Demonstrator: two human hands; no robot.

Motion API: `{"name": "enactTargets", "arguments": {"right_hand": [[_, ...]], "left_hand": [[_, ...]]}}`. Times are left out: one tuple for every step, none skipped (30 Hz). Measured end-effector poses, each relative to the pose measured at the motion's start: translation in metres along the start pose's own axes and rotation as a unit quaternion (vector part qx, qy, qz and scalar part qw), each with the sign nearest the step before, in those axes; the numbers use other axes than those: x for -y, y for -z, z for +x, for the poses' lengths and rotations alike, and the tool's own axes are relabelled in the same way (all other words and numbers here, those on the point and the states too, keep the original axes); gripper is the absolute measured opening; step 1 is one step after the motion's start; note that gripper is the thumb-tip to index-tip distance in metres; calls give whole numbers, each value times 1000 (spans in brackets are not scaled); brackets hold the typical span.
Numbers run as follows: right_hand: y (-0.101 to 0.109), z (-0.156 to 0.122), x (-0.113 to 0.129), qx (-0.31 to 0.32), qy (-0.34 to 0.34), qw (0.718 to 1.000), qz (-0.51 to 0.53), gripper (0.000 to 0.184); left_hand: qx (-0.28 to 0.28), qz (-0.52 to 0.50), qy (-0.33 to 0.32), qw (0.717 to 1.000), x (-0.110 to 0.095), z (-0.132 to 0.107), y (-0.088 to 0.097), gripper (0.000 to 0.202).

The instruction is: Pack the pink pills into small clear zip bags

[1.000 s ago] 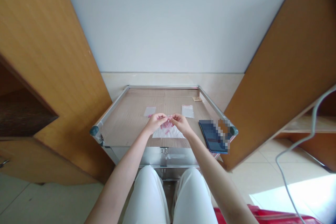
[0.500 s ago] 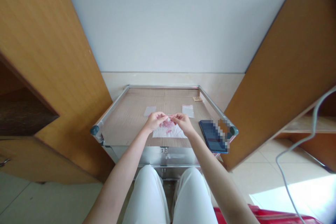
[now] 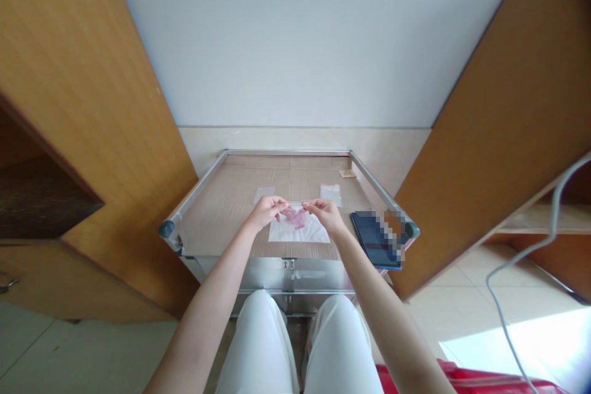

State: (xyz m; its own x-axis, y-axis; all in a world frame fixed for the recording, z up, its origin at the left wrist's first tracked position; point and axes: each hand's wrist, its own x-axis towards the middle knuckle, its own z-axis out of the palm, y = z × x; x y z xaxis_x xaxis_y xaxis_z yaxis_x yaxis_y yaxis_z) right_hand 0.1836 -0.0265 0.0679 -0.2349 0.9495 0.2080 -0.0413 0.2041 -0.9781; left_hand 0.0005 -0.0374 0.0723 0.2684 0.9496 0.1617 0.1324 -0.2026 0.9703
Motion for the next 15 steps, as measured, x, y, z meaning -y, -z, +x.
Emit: {"name": "enactTargets", "arguments": {"right_hand": [[1,0,0,2,-1,1000,1,25],[2,0,1,4,-3,1000,3,24],[3,0,1,3,-3,1000,7,24],[5,0,2,-3,-3,1000,13,24],[7,0,3,-12,-3,1000,19,23],[9,0,5,-23,-2,999,24,22],[12,0,6,-34,-3,999,29,22],[13,0,7,-44,-6,998,35,23],[15,-1,7,-54,-12,998,42,24],[15,-1,7,-63,-22,996,52,25],[14,-1,6,-74,-33,995,66,27],[13,-2,6,-84,-44,992,81,29],[10,-2,5,-93,-55,989,97,31],[7,-3,4,-101,-65,987,112,32],[3,-3,4,-105,-74,984,126,33]], "left_hand": [[3,7,-2,1000,0,1,1,27],[2,14,-2,1000,1,1,3,26],[-2,18,-1,1000,1,1,4,26],[-13,19,2,1000,2,1,6,26],[-28,16,4,999,4,0,8,26],[-47,12,5,999,6,-1,10,27],[-68,7,2,998,8,-2,12,27],[-90,8,-3,996,11,-3,12,27],[-116,12,-12,993,14,-5,12,27],[-144,17,-24,989,16,-7,10,27],[-175,24,-38,984,19,-9,6,27],[-203,27,-54,977,21,-11,1,27],[-223,34,-74,971,22,-14,-6,26],[-241,50,-95,965,23,-16,-13,28],[-252,71,-113,958,23,-19,-22,32]]}}
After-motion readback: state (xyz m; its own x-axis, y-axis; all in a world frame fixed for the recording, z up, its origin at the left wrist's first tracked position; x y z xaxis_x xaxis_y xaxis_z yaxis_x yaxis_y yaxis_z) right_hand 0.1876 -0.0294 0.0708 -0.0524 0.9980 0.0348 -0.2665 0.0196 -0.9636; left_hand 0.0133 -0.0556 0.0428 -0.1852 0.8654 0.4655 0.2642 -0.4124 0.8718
